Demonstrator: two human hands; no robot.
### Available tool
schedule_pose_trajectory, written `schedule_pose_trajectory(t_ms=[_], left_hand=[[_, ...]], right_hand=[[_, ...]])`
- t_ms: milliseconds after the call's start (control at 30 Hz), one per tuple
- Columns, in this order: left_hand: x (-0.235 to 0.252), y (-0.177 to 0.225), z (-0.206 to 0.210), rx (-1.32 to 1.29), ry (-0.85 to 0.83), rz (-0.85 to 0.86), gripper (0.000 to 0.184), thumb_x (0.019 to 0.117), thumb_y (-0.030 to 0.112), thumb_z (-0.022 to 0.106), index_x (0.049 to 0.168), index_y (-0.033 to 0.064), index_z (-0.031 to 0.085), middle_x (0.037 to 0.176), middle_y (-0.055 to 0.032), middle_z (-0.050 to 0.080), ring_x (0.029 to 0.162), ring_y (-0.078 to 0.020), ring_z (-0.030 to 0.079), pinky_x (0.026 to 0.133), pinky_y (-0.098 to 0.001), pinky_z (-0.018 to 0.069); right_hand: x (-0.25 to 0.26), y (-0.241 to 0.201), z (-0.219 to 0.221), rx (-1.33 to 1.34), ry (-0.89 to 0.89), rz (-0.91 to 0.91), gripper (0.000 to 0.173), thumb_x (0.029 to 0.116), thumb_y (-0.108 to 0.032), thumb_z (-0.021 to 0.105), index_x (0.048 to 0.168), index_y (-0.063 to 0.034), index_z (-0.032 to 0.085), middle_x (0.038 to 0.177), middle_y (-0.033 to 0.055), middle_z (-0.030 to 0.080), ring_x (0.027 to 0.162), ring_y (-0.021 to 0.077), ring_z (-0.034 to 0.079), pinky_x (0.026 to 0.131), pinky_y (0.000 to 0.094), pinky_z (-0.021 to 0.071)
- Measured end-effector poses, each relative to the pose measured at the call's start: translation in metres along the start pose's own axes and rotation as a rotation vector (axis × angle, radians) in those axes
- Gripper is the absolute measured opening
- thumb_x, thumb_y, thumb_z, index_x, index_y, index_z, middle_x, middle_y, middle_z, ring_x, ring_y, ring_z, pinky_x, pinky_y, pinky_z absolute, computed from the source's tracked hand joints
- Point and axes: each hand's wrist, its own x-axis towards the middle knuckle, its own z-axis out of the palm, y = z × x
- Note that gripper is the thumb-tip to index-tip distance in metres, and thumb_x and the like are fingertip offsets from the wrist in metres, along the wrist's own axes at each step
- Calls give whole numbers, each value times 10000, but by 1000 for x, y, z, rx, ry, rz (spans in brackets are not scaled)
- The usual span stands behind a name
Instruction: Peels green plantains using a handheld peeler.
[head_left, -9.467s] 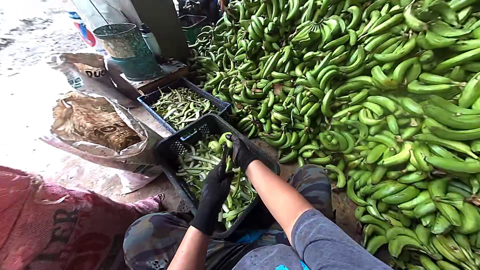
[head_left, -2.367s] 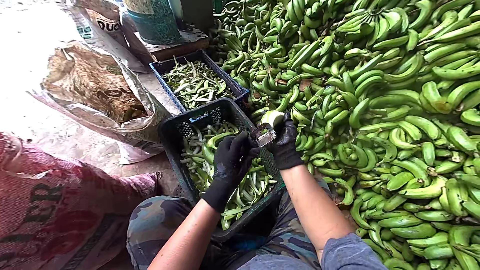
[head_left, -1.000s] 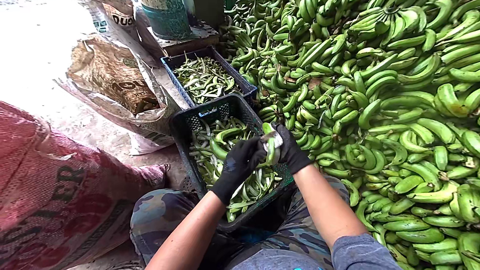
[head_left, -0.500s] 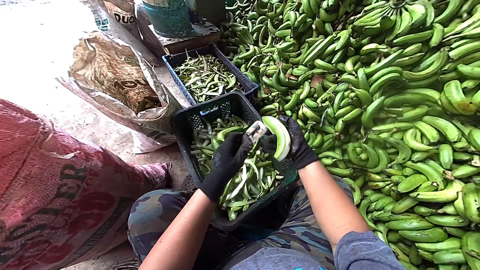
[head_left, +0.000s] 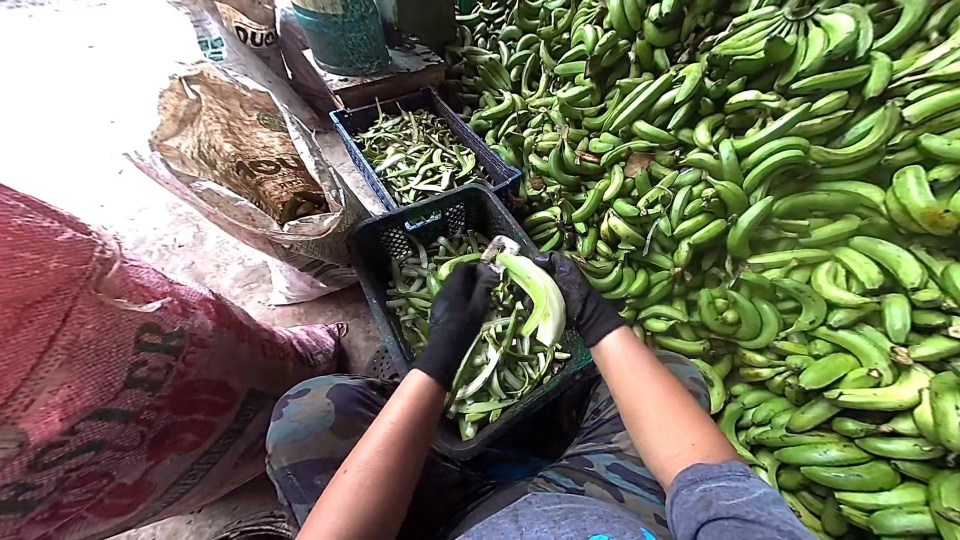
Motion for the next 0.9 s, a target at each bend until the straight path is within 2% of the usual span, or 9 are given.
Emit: schedule_pose_trajectory(t_ms=[67,133,233,333,400,567,667,800,900], left_hand=[[4,-6,-16,-68,57,-173,549,1032,604,446,1284,137,587,973,-143,678,843,-308,667,735,-584,542],[2,-5,-29,-98,72,-178,604,990,696,433,1267,182,589,931,-106,660,790,-269,644,676,-538,529],[-10,12,-35,-210,-122,-13,476,1008,576,519,1242,176,627,927,-32,664,778,-155,627,680,-414,539],[-27,23,-16,-311,-380,196,355,1025,401,583,1204,105,659,938,-15,692,813,-93,655,750,-332,577],[-34,21,5,-313,-438,335,421,1021,432,582,1197,58,661,927,-27,691,820,-95,657,776,-330,583],[-22,7,26,-14,-139,322,404,1014,447,585,1214,104,663,1017,-60,697,923,-184,682,854,-459,579],[-9,0,6,17,27,113,421,1029,446,567,1248,91,615,1034,-104,680,923,-244,676,822,-519,568],[-3,-7,-29,-145,81,-158,600,1009,684,400,1313,189,553,968,-106,655,812,-263,645,694,-519,542],[-7,0,-40,-354,74,-177,576,1038,641,363,1316,167,536,947,-78,654,756,-197,633,670,-411,546]], right_hand=[[-2,-1,-2,-1,-25,-8,373,1075,-328,317,1080,-113,623,778,46,672,606,136,638,544,321,571],[-3,-6,-8,-27,-3,27,414,1077,-367,300,1100,-106,620,754,70,663,562,162,621,505,334,556],[-6,-20,-8,-15,122,28,420,1101,-307,248,1031,-97,605,710,49,660,515,136,611,454,296,543],[-5,-22,-18,-54,159,-48,358,1098,-232,297,1004,-84,609,742,32,663,597,115,634,543,281,562],[-4,-22,-17,11,166,18,370,1088,-289,311,996,-92,611,717,44,652,545,116,610,486,269,538],[-8,-7,-10,-178,76,-103,351,1080,-180,302,1045,-85,638,836,-8,667,741,54,637,699,237,566],[-2,3,-14,-197,59,-95,369,1087,-271,307,1126,-90,626,857,31,667,688,101,628,612,287,560],[-7,-7,-13,-175,32,-115,413,1069,-305,331,1278,-128,641,982,33,697,740,111,641,626,298,566],[-4,-5,-23,-482,-18,-311,487,1075,-296,273,1389,-114,598,1295,27,663,1103,106,641,950,340,544]])
